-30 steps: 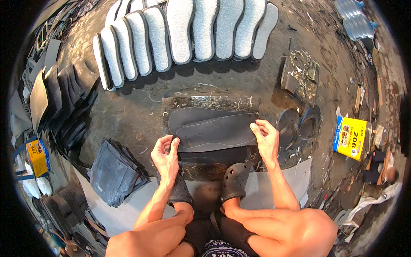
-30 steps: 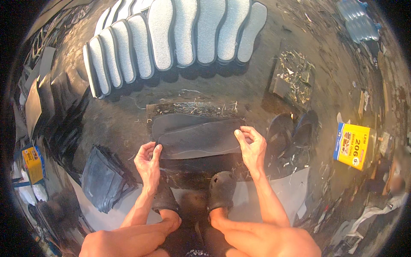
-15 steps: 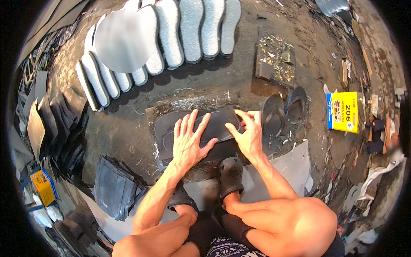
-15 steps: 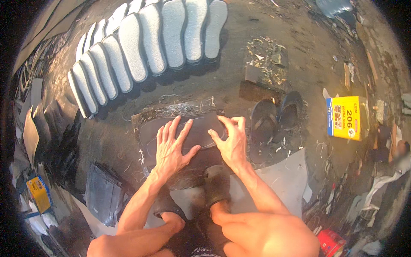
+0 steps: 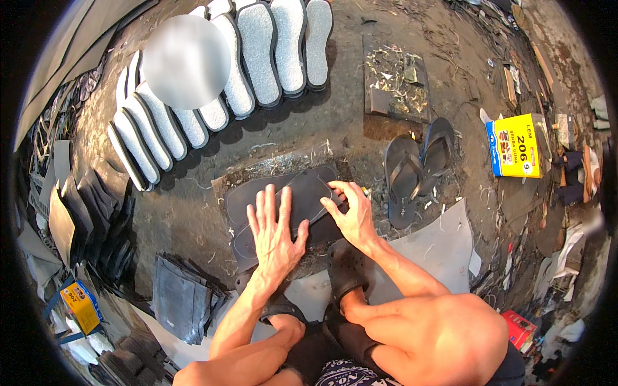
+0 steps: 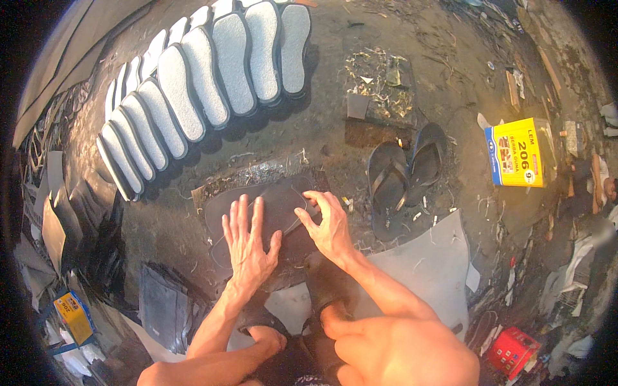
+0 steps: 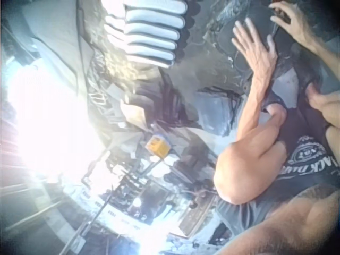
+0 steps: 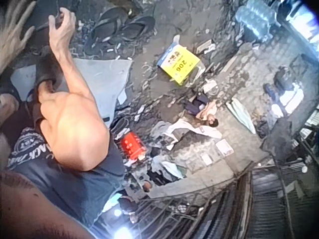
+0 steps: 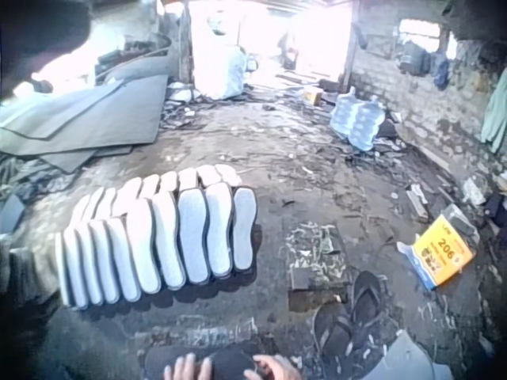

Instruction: The person sits on the floor and assembles shoe insoles by layering a black foam sheet with a grey cushioned insole. They repeatedly pick up, align, and press the layers together, then place the finished insoles in a growing stack.

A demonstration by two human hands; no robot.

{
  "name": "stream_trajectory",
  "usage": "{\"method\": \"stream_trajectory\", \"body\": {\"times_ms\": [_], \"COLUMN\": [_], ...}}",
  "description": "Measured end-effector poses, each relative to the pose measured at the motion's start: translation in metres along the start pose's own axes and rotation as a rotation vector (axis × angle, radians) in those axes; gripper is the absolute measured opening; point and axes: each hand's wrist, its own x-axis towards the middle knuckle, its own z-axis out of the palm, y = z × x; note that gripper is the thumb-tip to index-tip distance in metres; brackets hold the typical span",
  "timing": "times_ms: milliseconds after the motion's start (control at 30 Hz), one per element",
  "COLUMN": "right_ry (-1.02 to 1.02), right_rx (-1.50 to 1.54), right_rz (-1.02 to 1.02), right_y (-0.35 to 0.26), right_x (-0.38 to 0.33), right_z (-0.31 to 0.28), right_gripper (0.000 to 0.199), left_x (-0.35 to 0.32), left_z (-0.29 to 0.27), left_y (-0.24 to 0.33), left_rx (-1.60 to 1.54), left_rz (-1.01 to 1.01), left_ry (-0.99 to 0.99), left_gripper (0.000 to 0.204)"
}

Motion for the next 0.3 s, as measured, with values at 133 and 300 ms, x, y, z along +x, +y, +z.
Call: {"method": "stream_trajectory", "body": {"times_ms": [133, 300], "right_ry": [0.001, -0.265], "right_rx": [-0.002, 0.077], "right_rz": [0.031, 0.419], "right_y": [0.006, 0.001], "right_x": [0.002, 0.027], "right_z": [0.006, -0.012], "right_gripper": [0.038, 0.05], "left_x": [0.018, 0.02], "left_z": [0.02, 0.026], "left_y": [0.0, 0.0], "left_rx": [0.031, 0.106], "left_rz": [0.172, 0.147], "left_ry": [-0.082, -0.105], "left_gripper": [0.085, 0.09]}}
